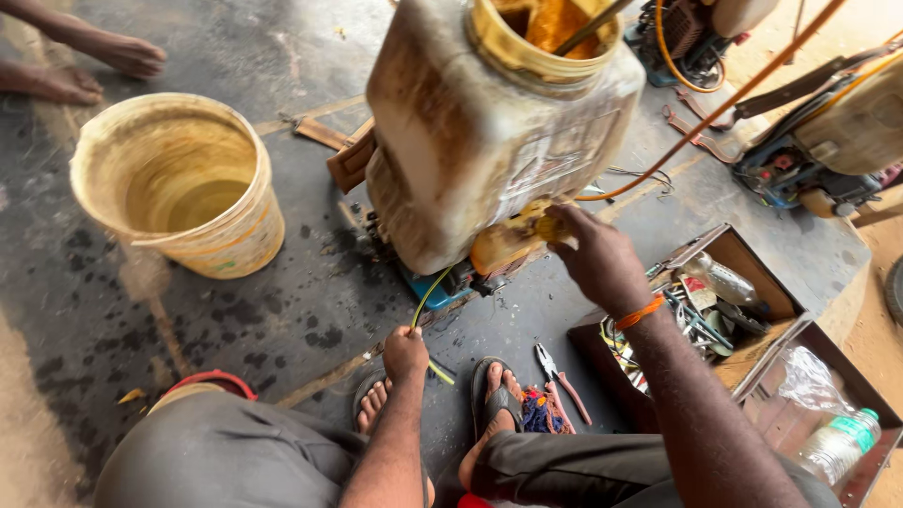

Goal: The person sits on a stool repairing a brush cutter, holding a dirty plastic fuel tank and fitting a fuel hose to its outlet. They wipe the tank with a cloth, mount the tank onto the machine's frame, and use pliers to tighten the hose connection before working on the engine below.

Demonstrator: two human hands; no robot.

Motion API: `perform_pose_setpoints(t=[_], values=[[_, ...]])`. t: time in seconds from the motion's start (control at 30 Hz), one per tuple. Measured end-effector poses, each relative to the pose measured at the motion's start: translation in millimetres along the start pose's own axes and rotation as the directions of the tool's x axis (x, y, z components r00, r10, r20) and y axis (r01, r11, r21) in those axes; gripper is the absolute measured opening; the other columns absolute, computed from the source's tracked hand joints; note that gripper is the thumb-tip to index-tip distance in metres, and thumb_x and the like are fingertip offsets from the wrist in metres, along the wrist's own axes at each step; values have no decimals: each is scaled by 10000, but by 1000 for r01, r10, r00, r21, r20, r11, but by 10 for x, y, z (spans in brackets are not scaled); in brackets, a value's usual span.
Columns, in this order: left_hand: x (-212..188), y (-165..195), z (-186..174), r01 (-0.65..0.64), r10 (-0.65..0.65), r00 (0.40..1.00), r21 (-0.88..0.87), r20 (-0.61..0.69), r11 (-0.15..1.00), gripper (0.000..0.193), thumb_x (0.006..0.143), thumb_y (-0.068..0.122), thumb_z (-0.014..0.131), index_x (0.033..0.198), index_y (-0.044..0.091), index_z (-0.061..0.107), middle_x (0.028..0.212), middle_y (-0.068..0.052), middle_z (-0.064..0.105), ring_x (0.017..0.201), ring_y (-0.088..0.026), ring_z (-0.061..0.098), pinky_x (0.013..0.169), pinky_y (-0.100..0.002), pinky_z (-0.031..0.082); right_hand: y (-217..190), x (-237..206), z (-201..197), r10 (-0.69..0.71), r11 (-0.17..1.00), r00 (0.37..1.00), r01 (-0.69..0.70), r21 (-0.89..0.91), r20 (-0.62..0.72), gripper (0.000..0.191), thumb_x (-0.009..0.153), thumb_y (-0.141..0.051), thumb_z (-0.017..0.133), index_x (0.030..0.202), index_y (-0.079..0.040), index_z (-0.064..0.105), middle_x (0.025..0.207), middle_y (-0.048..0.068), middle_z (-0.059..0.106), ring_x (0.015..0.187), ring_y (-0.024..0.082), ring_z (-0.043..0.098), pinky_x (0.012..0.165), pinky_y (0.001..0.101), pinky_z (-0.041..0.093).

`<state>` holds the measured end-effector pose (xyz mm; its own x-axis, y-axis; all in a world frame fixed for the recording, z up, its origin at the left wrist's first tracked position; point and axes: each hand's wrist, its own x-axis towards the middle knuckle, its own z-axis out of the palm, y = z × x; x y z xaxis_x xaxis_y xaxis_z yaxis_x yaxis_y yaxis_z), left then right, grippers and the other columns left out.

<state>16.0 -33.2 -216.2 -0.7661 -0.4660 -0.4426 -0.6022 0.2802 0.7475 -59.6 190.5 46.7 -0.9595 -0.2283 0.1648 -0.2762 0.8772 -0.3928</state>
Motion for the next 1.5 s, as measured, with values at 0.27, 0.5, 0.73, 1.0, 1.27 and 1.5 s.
perform_pose_setpoints(t=[0.27, 0.5, 0.73, 1.0, 1.27, 1.5], values=[[45, 23, -107, 5, -4, 1000, -76, 11, 997, 249, 910, 304, 701, 963, 66, 754, 874, -119, 766, 838, -333, 733, 756, -455, 551, -47, 221, 143, 436, 805, 897, -354, -476, 70, 652, 1069, -610, 443, 885, -76, 769, 820, 202, 727, 795, 382, 706, 754, 503, 535], [53, 15, -16, -24, 23, 1000, -91, -8, 996, 240, 905, 295, 704, 947, 64, 757, 871, -120, 765, 834, -342, 731, 746, -455, 554, 223, 115, -15, 311, 839, 908, -123, -530, 282, 831, 1058, -687, 269, 951, -24, 758, 818, 196, 739, 742, 365, 724, 716, 482, 560], [109, -94, 101, 13, -13, 1000, -49, -5, 999, 247, 917, 312, 711, 975, 76, 759, 912, -141, 755, 868, -354, 733, 763, -444, 561, 32, 111, -127, 324, 861, 877, -118, -495, 355, 850, 912, -731, 469, 1578, -203, 451, 979, 152, 767, 829, 334, 769, 708, 469, 618], [147, -138, 83, 25, -24, 1000, -77, 1, 997, 237, 929, 308, 688, 967, 85, 756, 886, -112, 772, 869, -326, 738, 782, -441, 551, -249, 178, -89, 76, 943, 973, 1, -332, 219, 685, 864, -462, 716, 1436, -140, 518, 1243, 171, 694, 941, 379, 719, 755, 491, 584], [83, -47, 88, 4, -4, 1000, -114, 1, 993, 233, 915, 302, 691, 926, 77, 749, 845, -96, 785, 828, -306, 746, 761, -435, 551, -37, 127, -3, 63, 920, 967, 40, -390, 247, 597, 936, -462, 655, 1365, -86, 476, 1221, 164, 674, 906, 392, 709, 755, 498, 563], [147, -13, 60, -13, 11, 999, -70, -35, 997, 232, 926, 308, 704, 941, 82, 751, 875, -114, 764, 839, -328, 729, 746, -450, 551, 83, 30, 347, -41, 965, 999, 36, -261, -15, 466, 984, -390, 654, 1219, -6, 533, 1024, 227, 677, 919, 431, 663, 805, 523, 516]])
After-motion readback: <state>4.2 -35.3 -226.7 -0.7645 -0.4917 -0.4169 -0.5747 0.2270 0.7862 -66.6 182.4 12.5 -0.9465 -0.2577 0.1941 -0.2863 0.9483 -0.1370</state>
